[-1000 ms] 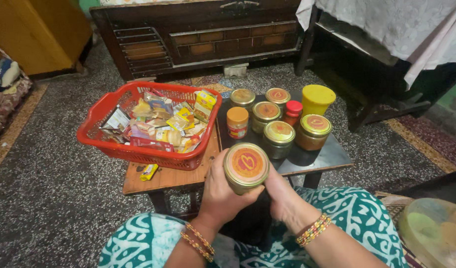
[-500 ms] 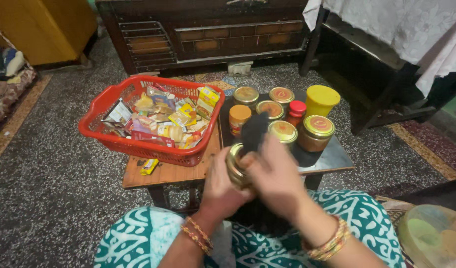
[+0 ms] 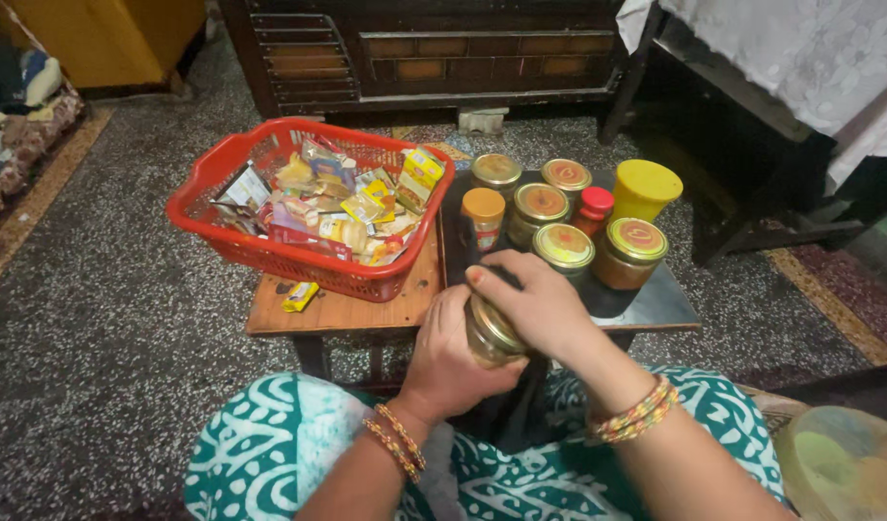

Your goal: The person wipes the exterior of several glass jars with a black cloth. They pick up each jar from a red basket, wipe it, and place it on a small table. The person handles the jars one at a time and continues the process for multiple jars.

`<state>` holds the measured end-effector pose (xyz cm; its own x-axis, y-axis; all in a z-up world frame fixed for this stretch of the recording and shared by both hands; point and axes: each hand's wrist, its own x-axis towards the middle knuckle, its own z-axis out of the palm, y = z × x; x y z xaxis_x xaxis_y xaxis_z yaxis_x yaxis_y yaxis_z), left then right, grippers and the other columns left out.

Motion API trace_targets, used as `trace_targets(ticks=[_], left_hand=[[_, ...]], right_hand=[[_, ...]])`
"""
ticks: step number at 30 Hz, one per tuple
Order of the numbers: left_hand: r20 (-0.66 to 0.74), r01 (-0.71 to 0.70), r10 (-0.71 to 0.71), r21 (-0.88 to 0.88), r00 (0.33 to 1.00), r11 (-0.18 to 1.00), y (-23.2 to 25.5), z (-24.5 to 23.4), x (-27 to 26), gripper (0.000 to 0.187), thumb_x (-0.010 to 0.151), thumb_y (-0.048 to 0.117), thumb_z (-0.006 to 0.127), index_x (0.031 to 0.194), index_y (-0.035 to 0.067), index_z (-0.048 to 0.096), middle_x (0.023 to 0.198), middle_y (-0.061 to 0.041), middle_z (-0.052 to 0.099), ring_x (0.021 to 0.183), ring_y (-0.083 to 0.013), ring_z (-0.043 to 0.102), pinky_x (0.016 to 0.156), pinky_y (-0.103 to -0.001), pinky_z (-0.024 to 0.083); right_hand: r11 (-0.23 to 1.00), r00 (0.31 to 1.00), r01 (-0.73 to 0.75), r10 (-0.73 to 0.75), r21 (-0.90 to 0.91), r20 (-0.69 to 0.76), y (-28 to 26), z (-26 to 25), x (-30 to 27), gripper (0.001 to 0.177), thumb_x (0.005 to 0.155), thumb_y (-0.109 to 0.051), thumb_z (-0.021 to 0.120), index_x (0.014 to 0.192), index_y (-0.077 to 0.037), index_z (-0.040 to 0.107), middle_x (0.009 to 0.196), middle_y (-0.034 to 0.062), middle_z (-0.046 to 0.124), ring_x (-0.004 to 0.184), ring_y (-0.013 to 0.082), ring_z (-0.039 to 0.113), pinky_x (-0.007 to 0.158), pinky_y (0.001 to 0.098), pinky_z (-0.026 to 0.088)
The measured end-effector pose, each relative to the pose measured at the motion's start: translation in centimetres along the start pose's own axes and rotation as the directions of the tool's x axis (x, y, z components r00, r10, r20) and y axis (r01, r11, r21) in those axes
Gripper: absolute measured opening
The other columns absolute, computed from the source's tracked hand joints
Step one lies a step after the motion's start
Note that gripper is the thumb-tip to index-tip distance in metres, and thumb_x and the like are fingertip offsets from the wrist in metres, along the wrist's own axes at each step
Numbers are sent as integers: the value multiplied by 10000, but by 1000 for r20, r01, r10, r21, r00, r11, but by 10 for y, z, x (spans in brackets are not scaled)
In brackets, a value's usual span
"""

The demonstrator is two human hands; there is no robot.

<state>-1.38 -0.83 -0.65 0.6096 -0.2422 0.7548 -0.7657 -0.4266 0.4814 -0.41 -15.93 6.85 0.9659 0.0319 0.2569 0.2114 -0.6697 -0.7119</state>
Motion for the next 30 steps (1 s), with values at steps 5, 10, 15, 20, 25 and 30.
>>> trace_targets(ticks=[5,10,15,20,25,30], left_hand=[[-48,66,-72,-116,996,991,8,-2,-2,963,591,290,948,1358,-37,467,1248,-208,609,1159,-375,613,1017,-459,485],[152,361,-362,-689,920,628,7,10,-1,785,731,194,867,1362,11,438,1214,-103,658,1098,-178,673,982,-349,565],[242,460,-531,-826,812,326,-6,20,-4,549,848,112,768,1310,-3,495,1198,-108,676,1068,-168,673,953,-348,556],[219,388,-671,-915,709,112,-21,27,-5,320,1004,149,592,1286,39,490,1184,-104,653,1058,-188,651,901,-341,551],[259,296,-572,-955,778,-30,-24,22,-6,316,992,132,581,1286,28,528,1197,-113,651,1063,-210,661,908,-374,557],[260,315,-666,-948,699,-39,-14,18,1,342,984,181,589,1295,48,538,1222,-90,663,1101,-184,652,945,-348,534]], right_hand=[[657,944,-327,195,679,266,17,-11,5,325,997,-297,627,1148,-14,682,1059,76,692,952,143,647,833,325,534],[498,975,-182,202,848,91,28,3,-4,348,1014,-290,535,1230,-29,613,1189,32,673,1070,120,630,942,312,504],[931,961,-38,132,362,-241,30,28,-22,412,1125,-319,366,1202,30,571,1099,201,627,1029,304,579,964,403,486],[774,807,395,-550,-495,-216,4,52,-50,247,1023,-137,502,1192,41,525,1302,249,556,1244,440,511,1071,490,424],[839,782,506,-544,-199,-305,-8,58,-60,359,944,-132,609,1250,49,565,1310,278,526,1251,486,478,1085,524,381],[904,804,377,-427,-200,-413,7,61,-46,357,1082,-195,512,1322,70,510,1411,247,494,1366,436,474,1183,450,388]])
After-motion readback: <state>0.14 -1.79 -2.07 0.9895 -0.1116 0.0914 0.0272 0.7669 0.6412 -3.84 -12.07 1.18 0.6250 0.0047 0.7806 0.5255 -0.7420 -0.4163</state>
